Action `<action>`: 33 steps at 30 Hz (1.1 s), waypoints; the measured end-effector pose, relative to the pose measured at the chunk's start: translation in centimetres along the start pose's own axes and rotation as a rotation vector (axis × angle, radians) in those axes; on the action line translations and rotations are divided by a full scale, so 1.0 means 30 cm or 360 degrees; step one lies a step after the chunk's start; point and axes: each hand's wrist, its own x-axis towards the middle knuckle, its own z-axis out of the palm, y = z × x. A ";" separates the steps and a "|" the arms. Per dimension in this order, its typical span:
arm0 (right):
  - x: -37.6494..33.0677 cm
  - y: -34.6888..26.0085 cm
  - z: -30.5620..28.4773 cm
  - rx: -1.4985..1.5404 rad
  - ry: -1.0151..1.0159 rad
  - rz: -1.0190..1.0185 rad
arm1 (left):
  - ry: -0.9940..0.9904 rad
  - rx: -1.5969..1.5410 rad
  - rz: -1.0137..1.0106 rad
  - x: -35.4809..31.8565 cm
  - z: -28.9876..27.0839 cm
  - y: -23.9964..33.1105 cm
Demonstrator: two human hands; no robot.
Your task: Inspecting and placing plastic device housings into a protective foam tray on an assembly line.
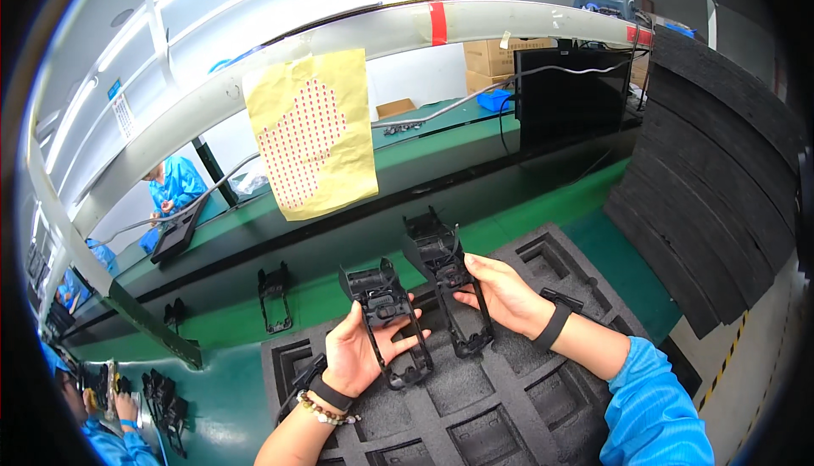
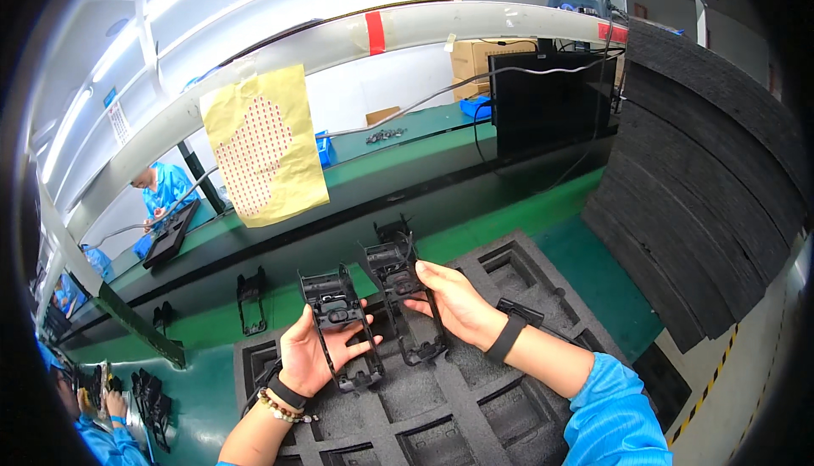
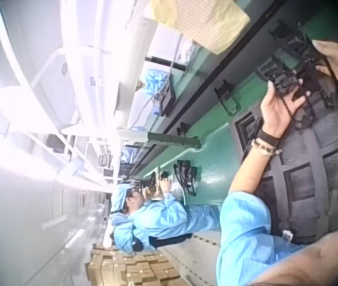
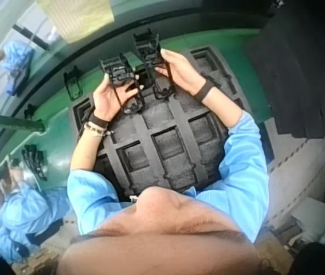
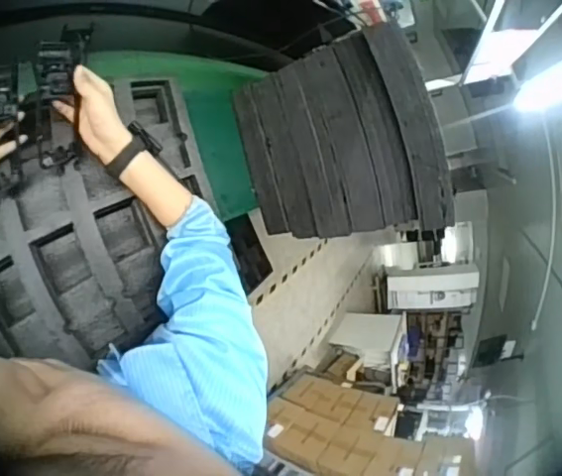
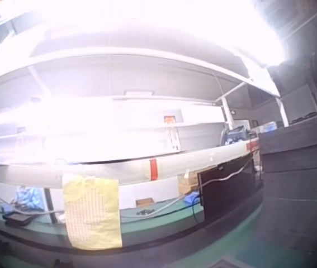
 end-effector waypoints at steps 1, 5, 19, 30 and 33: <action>0.000 0.012 -0.007 -0.0015 0.0072 0.0003 | -0.0006 0.0002 0.0001 -0.005 -0.003 -0.004; -0.009 0.039 -0.008 -0.0111 0.0115 0.0034 | 0.0102 0.0306 0.0008 -0.022 0.028 -0.018; -0.033 0.003 0.034 0.0029 -0.0125 0.0152 | 0.0307 0.0804 0.0113 -0.023 0.055 -0.068; -0.018 0.021 0.033 0.0020 -0.0103 0.0396 | 0.0401 0.0769 0.0046 -0.021 0.066 -0.061; -0.018 0.019 0.035 0.0031 -0.0102 0.0402 | 0.0410 0.0723 0.0037 -0.022 0.073 -0.058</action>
